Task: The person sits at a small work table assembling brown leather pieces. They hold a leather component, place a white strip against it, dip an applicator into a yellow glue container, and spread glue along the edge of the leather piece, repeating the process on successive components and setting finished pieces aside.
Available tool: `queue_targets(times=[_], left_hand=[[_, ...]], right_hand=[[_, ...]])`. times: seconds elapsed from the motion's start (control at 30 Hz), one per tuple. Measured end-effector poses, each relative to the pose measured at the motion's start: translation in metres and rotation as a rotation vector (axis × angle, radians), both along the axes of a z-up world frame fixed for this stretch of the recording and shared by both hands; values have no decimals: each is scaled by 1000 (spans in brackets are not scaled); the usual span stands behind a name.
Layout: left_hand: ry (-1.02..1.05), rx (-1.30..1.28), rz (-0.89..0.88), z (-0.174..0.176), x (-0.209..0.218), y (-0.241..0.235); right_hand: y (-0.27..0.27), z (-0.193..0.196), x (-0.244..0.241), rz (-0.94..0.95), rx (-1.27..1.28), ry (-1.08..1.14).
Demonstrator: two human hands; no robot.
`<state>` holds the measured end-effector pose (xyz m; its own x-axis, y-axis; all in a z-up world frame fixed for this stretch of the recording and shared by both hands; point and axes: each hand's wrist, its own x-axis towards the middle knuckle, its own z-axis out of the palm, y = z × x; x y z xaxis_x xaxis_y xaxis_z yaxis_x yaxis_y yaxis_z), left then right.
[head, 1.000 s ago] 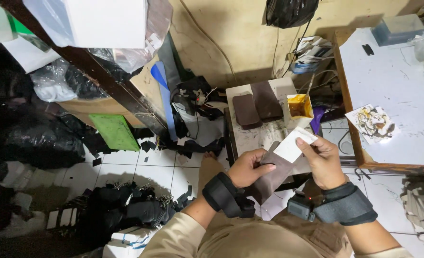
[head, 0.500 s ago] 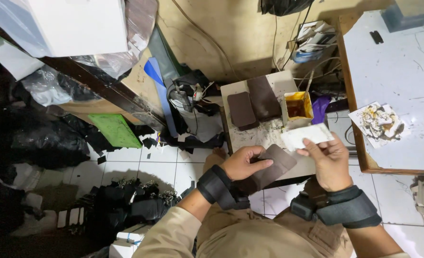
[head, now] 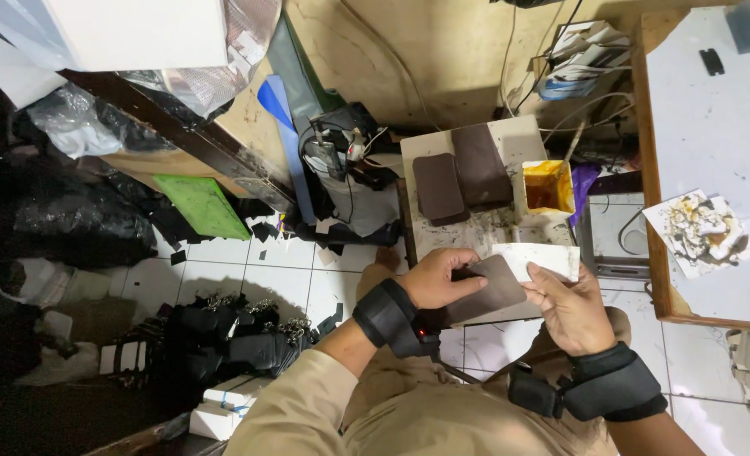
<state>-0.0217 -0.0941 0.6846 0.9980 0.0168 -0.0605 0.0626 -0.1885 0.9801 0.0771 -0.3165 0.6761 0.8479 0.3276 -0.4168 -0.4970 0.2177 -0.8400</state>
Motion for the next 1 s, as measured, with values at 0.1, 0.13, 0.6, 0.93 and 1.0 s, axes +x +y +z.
queue_targets(times=[0.1, 0.13, 0.6, 0.93, 1.0], left_hand=[[0, 55, 22, -4, 0, 2], [6, 92, 33, -5, 0, 2], [145, 77, -75, -18, 7, 22], [303, 168, -186, -6, 15, 34], [318, 163, -184, -5, 16, 33]], right_hand=[[4, 0, -5, -2, -22, -13], [7, 0, -6, -4, -32, -36], [5, 6, -14, 196, -205, -107], [10, -5, -6, 263, -210, -79], [14, 8, -7, 280, -227, -82]])
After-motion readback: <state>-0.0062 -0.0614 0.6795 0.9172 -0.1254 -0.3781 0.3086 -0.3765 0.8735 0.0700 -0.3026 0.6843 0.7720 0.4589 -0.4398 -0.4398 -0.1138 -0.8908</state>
